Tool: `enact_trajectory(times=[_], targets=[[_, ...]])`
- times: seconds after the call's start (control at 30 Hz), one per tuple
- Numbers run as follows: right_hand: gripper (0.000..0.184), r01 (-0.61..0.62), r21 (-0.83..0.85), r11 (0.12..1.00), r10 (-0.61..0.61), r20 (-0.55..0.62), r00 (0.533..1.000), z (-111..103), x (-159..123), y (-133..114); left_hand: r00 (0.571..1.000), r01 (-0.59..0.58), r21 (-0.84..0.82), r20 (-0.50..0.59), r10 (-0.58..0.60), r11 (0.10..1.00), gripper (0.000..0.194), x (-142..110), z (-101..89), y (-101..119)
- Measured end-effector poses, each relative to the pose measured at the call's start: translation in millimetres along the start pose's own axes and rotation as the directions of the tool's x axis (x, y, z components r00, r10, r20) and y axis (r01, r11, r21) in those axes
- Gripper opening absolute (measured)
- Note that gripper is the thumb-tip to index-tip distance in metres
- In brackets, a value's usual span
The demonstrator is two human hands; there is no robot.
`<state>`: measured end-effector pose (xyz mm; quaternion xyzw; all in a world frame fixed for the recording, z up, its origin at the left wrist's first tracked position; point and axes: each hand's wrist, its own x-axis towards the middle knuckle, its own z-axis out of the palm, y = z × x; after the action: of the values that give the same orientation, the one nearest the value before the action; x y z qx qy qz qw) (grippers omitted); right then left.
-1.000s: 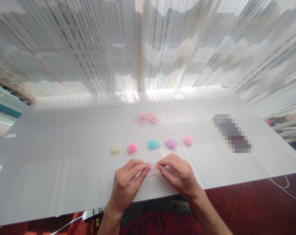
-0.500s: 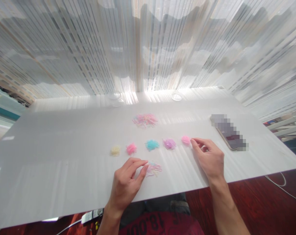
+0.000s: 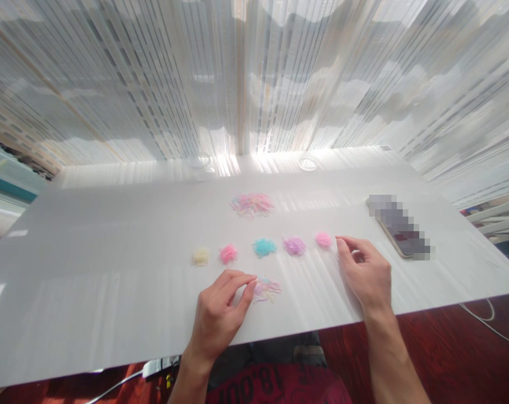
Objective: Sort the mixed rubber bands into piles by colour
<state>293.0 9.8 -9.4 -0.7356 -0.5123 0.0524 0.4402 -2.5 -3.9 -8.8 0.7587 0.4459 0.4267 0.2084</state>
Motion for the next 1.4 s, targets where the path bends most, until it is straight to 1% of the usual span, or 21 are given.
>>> enact_trajectory(times=[0.1,0.2,0.3,0.4,0.67,0.73,0.8,0.83,0.9,0.97,1.03,1.1,1.23,1.4], targets=[[0.028,0.033,0.001,0.999,-0.033,0.008,0.999,1,-1,1,1.0,0.002,0.001,0.004,-0.002,1.0,0.01,0,0.1,0],[0.025,0.126,0.016,0.992,-0.126,0.027,0.992,1,-2,3,1.0,0.006,-0.003,0.008,-0.005,1.0,0.01,1,0.4,1],[0.025,0.222,0.009,0.975,-0.222,0.085,0.971,2,-3,3,1.0,0.016,0.004,0.024,-0.017,1.0,0.01,1,0.4,1],[0.026,0.25,-0.014,0.968,-0.247,0.114,0.962,3,-4,3,0.999,0.024,0.013,0.03,-0.024,1.0,0.01,1,0.1,0],[0.023,0.246,-0.012,0.969,-0.246,0.018,0.969,1,-1,2,0.999,0.021,0.011,0.027,-0.021,1.0,0.012,0,1.0,0],[0.022,0.275,-0.005,0.961,-0.275,-0.026,0.961,-1,-3,-2,1.0,0.014,0.017,0.016,-0.014,1.0,0.011,0,-0.1,1],[0.02,0.324,0.032,0.946,-0.322,-0.042,0.946,-1,-9,-10,1.0,0.003,0.047,0.017,-0.004,0.999,0.011,1,-3.0,1],[0.019,0.35,0.064,0.935,-0.349,-0.018,0.937,-1,-14,-15,1.0,-0.008,0.071,0.026,0.006,0.997,0.012,1,-5.1,1],[0.018,0.404,0.167,0.899,-0.423,0.1,0.9,1,-26,-26,0.998,-0.037,0.124,0.059,0.029,0.992,0.016,0,-10.2,-1],[0.017,0.433,0.269,0.861,-0.497,0.254,0.83,5,-40,-38,0.994,-0.067,0.164,0.095,0.052,0.984,0.019,-1,-14.8,-3],[0.018,0.453,0.314,0.835,-0.546,0.358,0.758,12,-50,-46,0.991,-0.083,0.188,0.123,0.061,0.979,0.02,-3,-17.3,-5],[0.018,0.463,0.302,0.833,-0.552,0.406,0.728,19,-55,-51,0.988,-0.087,0.203,0.143,0.059,0.975,0.02,-5,-16.9,-6],[0.012,0.485,0.279,0.829,-0.56,0.42,0.714,29,-57,-51,0.99,-0.074,0.241,0.136,0.042,0.968,0.014,-8,-11.4,-5],[0.01,0.48,0.288,0.828,-0.56,0.416,0.716,30,-57,-50,0.992,-0.062,0.243,0.121,0.033,0.968,0.01,-7,-7.6,-2]])
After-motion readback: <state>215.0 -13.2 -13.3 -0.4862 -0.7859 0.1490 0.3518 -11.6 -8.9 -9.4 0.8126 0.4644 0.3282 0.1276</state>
